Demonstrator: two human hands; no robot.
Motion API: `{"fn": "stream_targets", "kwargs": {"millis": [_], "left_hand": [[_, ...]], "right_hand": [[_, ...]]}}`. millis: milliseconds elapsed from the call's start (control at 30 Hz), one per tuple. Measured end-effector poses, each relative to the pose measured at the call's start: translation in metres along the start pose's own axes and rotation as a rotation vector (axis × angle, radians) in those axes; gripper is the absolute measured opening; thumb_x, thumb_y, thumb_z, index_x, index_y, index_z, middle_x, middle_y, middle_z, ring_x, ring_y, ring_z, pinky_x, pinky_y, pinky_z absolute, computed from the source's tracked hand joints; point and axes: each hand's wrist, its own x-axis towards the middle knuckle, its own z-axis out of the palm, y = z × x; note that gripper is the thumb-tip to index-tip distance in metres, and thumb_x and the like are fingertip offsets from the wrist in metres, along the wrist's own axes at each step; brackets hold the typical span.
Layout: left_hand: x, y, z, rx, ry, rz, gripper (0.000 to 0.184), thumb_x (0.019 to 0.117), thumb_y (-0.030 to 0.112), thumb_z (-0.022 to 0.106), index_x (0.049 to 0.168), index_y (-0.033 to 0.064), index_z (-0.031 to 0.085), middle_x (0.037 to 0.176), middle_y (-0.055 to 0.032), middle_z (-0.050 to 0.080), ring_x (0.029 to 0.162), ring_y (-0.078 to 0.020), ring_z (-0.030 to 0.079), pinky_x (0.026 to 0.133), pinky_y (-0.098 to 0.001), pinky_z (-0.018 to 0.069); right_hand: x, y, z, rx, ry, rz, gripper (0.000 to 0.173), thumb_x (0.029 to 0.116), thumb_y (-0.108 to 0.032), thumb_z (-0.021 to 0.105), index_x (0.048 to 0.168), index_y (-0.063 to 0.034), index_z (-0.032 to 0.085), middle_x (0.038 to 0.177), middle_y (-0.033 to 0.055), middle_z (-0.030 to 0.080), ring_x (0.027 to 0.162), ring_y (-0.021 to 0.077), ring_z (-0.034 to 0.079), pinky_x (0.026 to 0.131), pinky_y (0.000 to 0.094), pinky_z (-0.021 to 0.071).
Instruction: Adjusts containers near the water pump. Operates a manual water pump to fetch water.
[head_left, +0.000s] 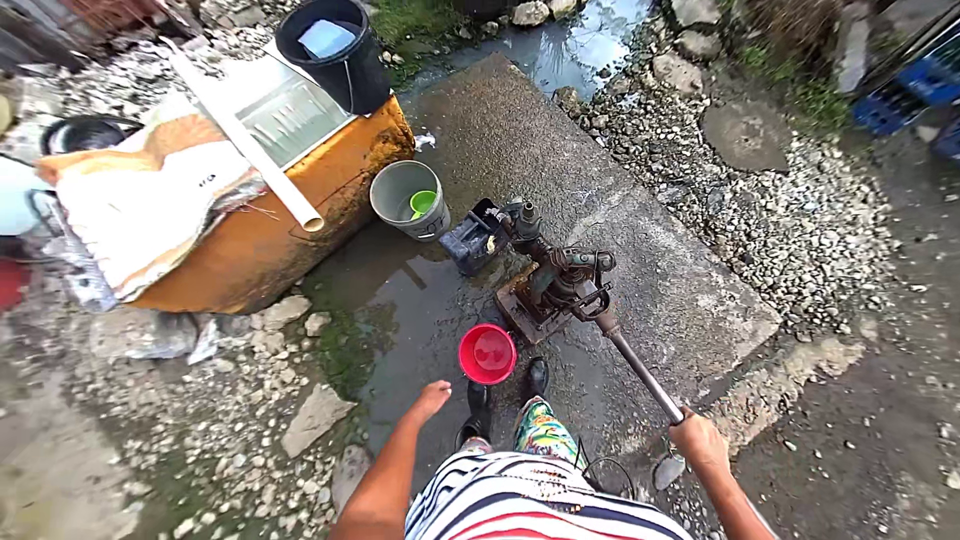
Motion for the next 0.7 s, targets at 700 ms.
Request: {"fn": "stream_targets", "kwargs": {"millis": [700], "left_hand": [[-0.018, -0.017, -0.016, 0.040, 0.014, 0.029, 0.040, 0.1104, 0.018, 0.047, 0.146, 0.0010, 0.051, 0.140, -0.0237, 0.058, 0.124, -0.0335, 0.061, 0.106, -0.0467, 0.0465]], "right_hand": [[0.013, -0.003, 0.061, 0.234, -0.256, -0.092, 0.043, 0.0998, -0.027, 0.067, 0.131, 0.0016, 0.059, 0.109, 0.0247, 0.071, 0.094, 0.0378, 0.072, 0.087, 0.0565, 0.0568]]}}
